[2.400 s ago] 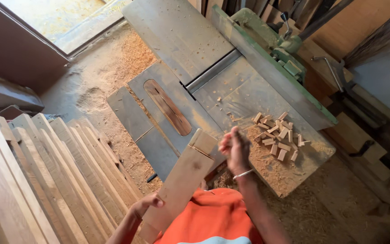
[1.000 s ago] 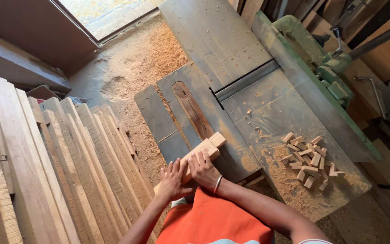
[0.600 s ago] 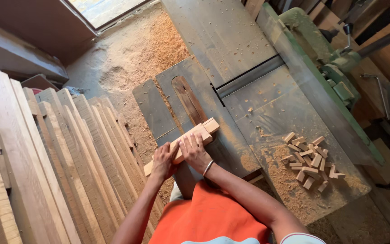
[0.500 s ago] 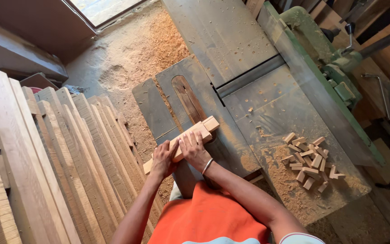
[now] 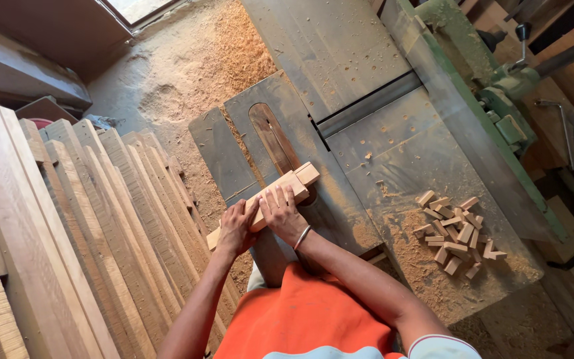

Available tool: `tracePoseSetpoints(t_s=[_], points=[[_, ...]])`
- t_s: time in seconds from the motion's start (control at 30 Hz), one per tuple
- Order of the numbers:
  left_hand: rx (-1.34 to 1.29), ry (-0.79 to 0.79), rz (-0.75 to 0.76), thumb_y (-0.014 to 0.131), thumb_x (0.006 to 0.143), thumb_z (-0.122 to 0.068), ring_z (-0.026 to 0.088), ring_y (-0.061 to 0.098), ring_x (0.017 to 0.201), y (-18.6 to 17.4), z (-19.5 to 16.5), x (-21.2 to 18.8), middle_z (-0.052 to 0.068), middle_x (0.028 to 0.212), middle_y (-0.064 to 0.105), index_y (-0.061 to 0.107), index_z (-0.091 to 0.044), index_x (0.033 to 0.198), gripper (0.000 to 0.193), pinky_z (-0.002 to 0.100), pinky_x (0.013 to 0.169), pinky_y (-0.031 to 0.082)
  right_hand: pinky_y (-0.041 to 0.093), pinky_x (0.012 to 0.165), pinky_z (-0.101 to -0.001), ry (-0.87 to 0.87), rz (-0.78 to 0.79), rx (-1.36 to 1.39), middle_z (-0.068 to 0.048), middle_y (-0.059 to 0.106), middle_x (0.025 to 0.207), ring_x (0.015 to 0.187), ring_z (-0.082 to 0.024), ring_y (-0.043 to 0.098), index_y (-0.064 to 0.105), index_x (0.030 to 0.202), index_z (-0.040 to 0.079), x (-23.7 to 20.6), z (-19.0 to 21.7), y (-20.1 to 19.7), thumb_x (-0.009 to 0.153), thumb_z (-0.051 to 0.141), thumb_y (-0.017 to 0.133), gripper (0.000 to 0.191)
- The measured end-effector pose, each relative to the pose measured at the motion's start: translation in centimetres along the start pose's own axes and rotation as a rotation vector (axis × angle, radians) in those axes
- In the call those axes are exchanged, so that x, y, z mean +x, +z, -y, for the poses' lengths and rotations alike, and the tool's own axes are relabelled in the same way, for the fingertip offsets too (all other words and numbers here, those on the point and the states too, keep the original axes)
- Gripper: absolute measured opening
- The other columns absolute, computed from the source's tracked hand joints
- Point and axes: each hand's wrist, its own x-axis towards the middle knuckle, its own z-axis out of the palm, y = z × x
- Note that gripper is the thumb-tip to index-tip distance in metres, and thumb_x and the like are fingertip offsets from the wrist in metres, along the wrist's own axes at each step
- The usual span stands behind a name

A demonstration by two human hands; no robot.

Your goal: The person repeatedly cuts small rectangular pieces from wooden planks using a table saw. They pick up planks, align them on the saw, push them through the blade, and place the cut pieces on the table. The process is repeated multiple times throughout the video.

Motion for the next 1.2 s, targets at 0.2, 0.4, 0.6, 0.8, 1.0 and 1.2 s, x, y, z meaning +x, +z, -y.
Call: tracePoseSetpoints(t_s=[0.2,0.4,0.6,0.8,1.0,1.2], points=[[0.017,-0.010,0.040,0.092,0.063,-0.022,0.040,0.048,0.128,0.0,0.1,0.5,0.023,0.144,0.044,0.028,-0.023,0.160,0.116,0.054,0.107,0.043,0.027,0.115,-0.0695,0.003,0.023,0.039,-0.024,0.059,0.141,0.133,-0.048,0.053,0.061,0.137,0.002,0.2,-0.4,0.4,0.094,0.016,0.055,0.045],[0.039,-0.001,0.052,0.094,0.062,-0.025,0.039,0.048,0.130,0.2,0.5,1.0,0.025,0.145,0.043,0.027,-0.021,0.160,0.119,0.055,0.107,0.045,0.027,0.116,-0.0694,0.003,0.025,0.045,-0.024,0.059,0.140,0.133,-0.048,0.053,0.061,0.138,0.001,0.6,-0.5,0.6,0.095,0.015,0.055,0.045],[0.038,0.014,0.020,0.095,0.062,-0.028,0.041,0.048,0.130,0.4,0.8,0.8,0.027,0.146,0.043,0.028,-0.021,0.159,0.117,0.056,0.107,0.044,0.027,0.115,-0.0695,0.007,0.023,0.034,-0.023,0.060,0.140,0.133,-0.048,0.053,0.061,0.137,0.002,0.6,-0.2,0.6,0.095,0.015,0.056,0.044],[0.027,-0.006,0.051,0.092,0.064,-0.022,0.040,0.048,0.131,0.2,1.1,1.1,0.025,0.148,0.042,0.027,-0.023,0.160,0.116,0.055,0.107,0.044,0.026,0.115,-0.0704,-0.005,0.033,0.008,-0.023,0.059,0.140,0.134,-0.048,0.052,0.061,0.137,0.002,0.9,-0.3,0.6,0.096,0.016,0.055,0.044],[0.007,-0.003,0.008,0.093,0.058,-0.020,0.042,0.047,0.131,-0.6,0.9,1.1,0.023,0.145,0.043,0.027,-0.024,0.159,0.120,0.055,0.108,0.041,0.025,0.115,-0.0704,-0.012,0.031,0.006,-0.023,0.059,0.140,0.136,-0.046,0.051,0.061,0.136,0.002,1.4,-0.5,0.5,0.095,0.017,0.055,0.044],[0.008,-0.027,0.021,0.092,0.060,-0.018,0.039,0.048,0.130,-1.7,0.6,1.5,0.020,0.143,0.044,0.024,-0.027,0.160,0.122,0.054,0.107,0.044,0.024,0.116,-0.0707,-0.012,0.010,0.010,-0.023,0.060,0.139,0.136,-0.046,0.052,0.062,0.136,0.002,2.4,-0.8,0.2,0.096,0.017,0.055,0.043]])
